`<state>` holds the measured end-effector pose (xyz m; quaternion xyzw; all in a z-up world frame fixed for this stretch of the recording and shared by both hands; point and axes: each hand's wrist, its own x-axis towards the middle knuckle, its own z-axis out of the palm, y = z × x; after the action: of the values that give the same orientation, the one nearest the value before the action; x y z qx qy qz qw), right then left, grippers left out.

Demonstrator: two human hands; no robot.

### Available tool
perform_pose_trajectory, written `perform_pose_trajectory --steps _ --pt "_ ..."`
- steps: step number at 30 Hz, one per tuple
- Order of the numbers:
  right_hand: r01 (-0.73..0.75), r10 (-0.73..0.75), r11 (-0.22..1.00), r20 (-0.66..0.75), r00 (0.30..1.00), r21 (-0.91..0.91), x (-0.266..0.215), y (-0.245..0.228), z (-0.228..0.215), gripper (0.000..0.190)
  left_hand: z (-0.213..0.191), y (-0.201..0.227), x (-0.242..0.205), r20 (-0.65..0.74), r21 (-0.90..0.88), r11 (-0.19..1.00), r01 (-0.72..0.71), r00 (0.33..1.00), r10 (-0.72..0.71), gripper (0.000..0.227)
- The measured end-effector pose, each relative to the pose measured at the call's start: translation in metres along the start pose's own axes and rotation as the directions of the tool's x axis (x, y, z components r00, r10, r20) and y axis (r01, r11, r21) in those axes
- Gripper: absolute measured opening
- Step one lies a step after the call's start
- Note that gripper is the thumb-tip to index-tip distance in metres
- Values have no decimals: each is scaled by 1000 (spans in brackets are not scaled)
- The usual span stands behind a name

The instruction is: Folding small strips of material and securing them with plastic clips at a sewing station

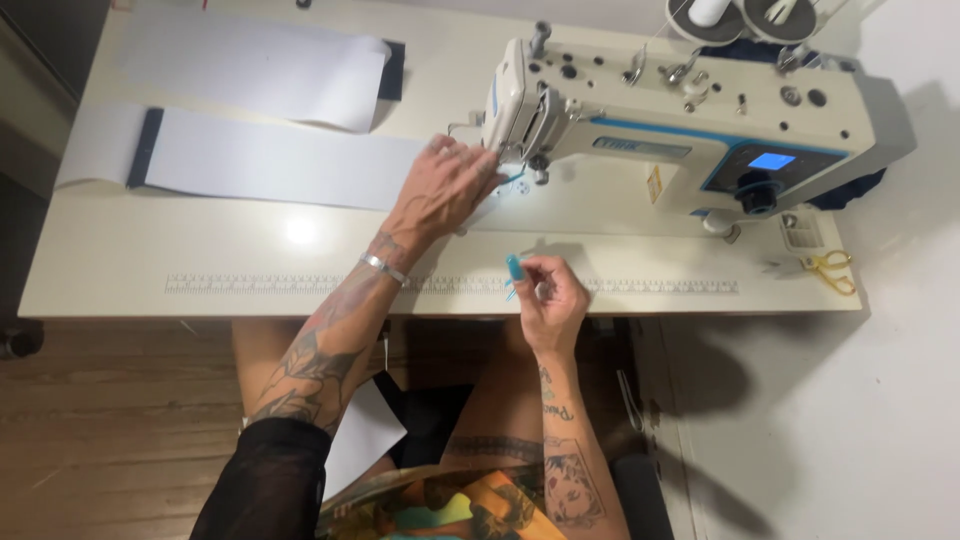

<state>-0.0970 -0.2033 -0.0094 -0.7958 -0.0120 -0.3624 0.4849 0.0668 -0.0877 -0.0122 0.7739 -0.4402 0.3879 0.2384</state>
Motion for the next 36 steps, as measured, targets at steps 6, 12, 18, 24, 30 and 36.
perform_pose_trajectory --steps 6,12,18,24,30,36 --pt "-130 135 985 37 990 -111 -2 -6 -4 27 -29 20 -24 239 -34 999 -27 970 34 22" --pt "-352 332 930 172 928 103 31 -44 13 38 -60 32 -38 405 -79 996 29 914 5 23" --pt "-493 398 745 294 869 449 58 -51 44 39 -80 36 -44 477 -57 998 14 879 15 24" --pt "-428 385 840 188 903 332 38 -31 52 18 -112 27 -37 555 -61 985 161 826 -100 20" --pt "-344 328 936 168 930 77 28 -44 42 19 -92 26 11 374 -370 704 607 790 -485 18" --pt "-98 98 995 -28 995 2 31 -28 42 16 -88 46 51 654 -566 41 824 478 -586 31"
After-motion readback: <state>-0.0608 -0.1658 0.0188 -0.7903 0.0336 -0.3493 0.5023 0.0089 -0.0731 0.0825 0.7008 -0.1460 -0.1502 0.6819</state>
